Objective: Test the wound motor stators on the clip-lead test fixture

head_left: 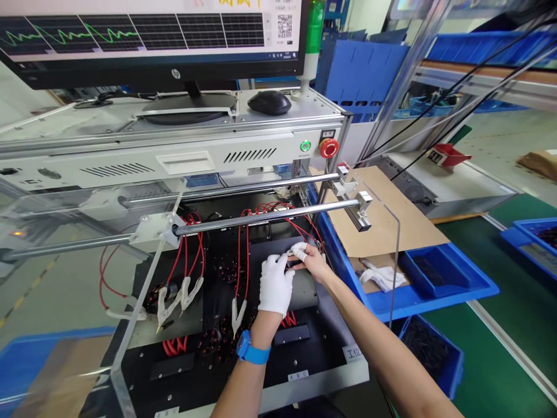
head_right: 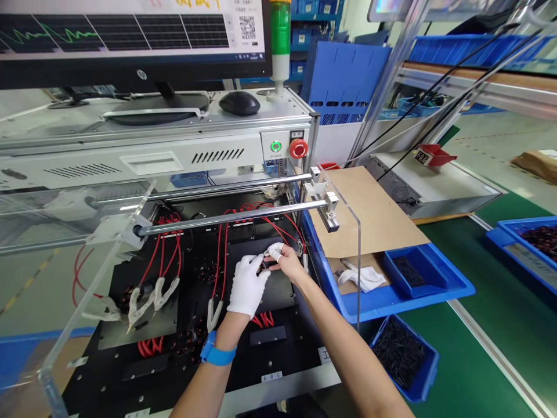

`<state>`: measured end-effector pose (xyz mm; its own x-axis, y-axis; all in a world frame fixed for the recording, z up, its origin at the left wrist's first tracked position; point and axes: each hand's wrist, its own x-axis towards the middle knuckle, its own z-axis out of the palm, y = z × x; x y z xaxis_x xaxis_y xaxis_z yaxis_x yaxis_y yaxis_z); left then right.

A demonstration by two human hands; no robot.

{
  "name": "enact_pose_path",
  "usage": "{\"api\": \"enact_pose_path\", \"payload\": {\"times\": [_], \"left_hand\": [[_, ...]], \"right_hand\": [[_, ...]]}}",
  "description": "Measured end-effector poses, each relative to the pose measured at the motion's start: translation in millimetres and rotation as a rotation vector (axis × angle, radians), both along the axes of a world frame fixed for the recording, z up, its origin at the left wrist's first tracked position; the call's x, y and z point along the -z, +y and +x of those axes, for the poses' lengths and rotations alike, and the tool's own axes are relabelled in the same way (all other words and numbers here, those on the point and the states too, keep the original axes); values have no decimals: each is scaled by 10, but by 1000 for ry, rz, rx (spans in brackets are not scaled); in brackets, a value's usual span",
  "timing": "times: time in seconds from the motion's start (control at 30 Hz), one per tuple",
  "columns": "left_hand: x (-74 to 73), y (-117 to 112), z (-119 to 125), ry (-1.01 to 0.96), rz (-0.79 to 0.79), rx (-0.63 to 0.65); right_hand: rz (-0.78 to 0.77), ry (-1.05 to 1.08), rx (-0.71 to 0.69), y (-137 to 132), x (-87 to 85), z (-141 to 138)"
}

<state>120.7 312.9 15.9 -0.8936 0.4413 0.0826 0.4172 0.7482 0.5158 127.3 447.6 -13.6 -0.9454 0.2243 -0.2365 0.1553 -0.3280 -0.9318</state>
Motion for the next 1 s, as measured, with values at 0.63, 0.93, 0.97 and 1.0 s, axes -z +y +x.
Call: {"api": "enact_pose_path", "payload": {"times": [0.63, 0.93, 0.97, 1.0], "left_hand": [[-32, -19, -21, -52, 5, -20], [-2, -22, -36, -38, 51, -9], [-10, -24, -33, -40, 53, -10], [-17, -26, -30, -42, 52, -12]], "right_hand": [[599, 3, -166, 48, -10, -223], [1066, 271, 47, 143, -175, 35], [1127, 287, 21, 128, -194, 54], [1182, 294, -5, 111, -208, 63]]}}
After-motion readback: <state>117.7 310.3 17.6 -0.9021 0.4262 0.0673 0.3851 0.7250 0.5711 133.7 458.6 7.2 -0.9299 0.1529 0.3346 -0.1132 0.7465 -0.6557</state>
